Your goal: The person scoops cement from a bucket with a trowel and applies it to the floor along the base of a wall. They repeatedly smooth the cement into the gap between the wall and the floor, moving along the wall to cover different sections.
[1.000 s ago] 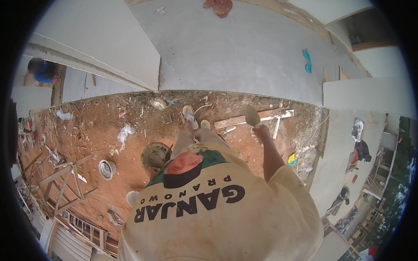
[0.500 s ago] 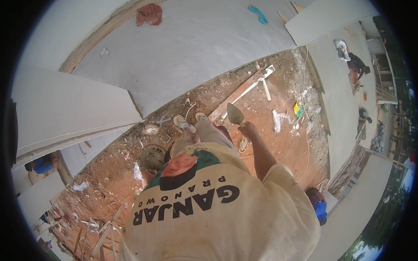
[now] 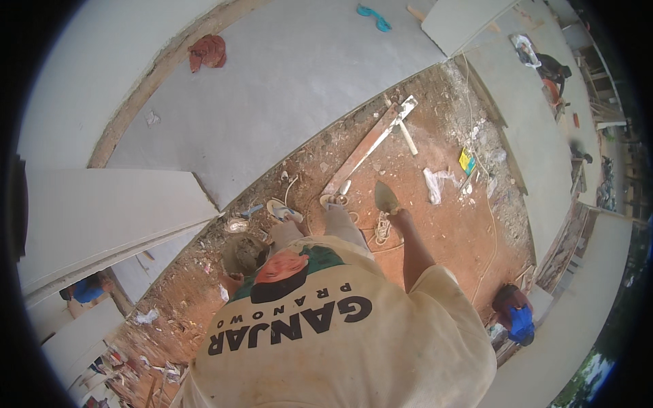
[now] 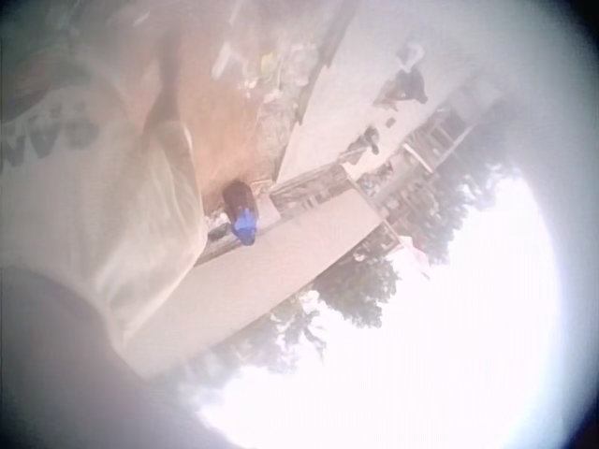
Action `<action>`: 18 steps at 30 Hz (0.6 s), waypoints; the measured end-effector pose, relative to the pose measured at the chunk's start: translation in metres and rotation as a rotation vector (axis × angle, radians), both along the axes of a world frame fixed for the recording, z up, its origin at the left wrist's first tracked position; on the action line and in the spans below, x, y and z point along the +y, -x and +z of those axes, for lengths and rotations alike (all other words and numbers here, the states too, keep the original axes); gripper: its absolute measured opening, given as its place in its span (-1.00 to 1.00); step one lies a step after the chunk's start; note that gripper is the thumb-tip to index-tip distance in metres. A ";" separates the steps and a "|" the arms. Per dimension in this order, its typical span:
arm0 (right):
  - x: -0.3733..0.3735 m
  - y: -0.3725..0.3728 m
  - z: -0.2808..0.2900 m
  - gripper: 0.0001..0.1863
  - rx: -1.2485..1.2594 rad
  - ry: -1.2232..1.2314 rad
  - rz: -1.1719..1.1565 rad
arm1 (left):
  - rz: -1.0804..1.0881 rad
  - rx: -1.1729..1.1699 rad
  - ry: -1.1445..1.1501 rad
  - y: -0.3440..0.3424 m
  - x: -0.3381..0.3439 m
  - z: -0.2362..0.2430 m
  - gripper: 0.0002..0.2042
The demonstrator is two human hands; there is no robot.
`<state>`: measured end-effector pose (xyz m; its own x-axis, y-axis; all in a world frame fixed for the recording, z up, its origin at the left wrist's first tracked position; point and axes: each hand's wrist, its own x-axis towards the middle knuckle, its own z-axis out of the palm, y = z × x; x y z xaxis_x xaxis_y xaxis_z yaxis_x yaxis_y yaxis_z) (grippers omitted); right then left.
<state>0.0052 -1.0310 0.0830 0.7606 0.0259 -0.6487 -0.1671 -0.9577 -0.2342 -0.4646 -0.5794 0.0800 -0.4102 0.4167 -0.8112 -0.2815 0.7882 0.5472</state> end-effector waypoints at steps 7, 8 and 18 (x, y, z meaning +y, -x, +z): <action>-0.023 -0.064 -0.008 -0.49 0.022 -0.067 -0.120 | -0.019 -0.006 -0.014 -0.028 -0.014 0.017 -0.58; -0.036 -0.069 -0.010 -0.49 0.013 -0.081 -0.136 | -0.026 0.000 -0.003 -0.034 -0.013 0.015 -0.58; -0.066 -0.032 0.012 -0.48 0.058 0.031 -0.283 | -0.145 -0.003 0.062 -0.046 -0.001 -0.057 -0.61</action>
<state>0.0376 -1.0967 0.0948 0.6963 -0.2030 -0.6884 -0.4414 -0.8775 -0.1877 -0.4183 -0.5809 0.0235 -0.3465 0.4204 -0.8386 -0.1639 0.8531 0.4954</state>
